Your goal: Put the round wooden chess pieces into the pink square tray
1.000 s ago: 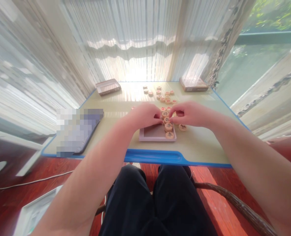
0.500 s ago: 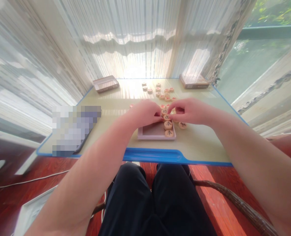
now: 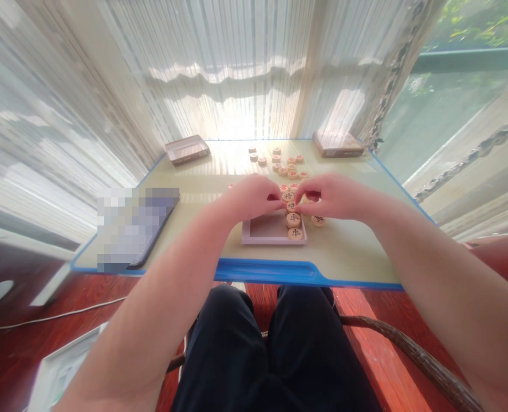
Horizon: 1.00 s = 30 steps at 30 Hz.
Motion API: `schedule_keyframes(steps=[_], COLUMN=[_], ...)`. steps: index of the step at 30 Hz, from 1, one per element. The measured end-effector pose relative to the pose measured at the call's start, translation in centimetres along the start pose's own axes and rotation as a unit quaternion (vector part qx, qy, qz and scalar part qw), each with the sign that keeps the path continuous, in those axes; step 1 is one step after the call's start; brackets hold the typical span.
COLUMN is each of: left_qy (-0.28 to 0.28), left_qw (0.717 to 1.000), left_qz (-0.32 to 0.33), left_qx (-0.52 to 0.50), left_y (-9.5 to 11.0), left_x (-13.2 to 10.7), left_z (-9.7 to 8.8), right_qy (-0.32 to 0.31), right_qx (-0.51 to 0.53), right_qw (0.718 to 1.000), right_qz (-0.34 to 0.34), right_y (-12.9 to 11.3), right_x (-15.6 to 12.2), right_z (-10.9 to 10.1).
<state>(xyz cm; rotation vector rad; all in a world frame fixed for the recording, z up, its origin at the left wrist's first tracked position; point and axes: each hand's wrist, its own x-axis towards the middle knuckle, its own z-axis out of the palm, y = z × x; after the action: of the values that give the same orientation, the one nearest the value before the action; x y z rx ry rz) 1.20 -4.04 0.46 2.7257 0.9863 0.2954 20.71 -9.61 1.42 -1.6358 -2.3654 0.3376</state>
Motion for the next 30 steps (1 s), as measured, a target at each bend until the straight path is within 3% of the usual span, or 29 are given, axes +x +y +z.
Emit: schedule_keyframes(steps=[13, 20, 30], left_qy=[-0.013, 0.012, 0.021], left_qw=[0.999, 0.999, 1.0], left_qz=[0.0, -0.024, -0.002], left_qx=[-0.033, -0.038, 0.003], left_y=[-0.19, -0.21, 0.07], left_x=[0.17, 0.02, 0.5], left_z=[0.17, -0.02, 0.9], right_qy=[-0.018, 0.049, 0.031], right_qx=[0.041, 0.044, 0.022], right_qw=[0.999, 0.998, 0.999], right_qz=[-0.01, -0.005, -0.006], right_y=[0.07, 0.08, 0.31], right_x=[-0.05, -0.01, 0.16], right_z=[0.22, 0.16, 0.55])
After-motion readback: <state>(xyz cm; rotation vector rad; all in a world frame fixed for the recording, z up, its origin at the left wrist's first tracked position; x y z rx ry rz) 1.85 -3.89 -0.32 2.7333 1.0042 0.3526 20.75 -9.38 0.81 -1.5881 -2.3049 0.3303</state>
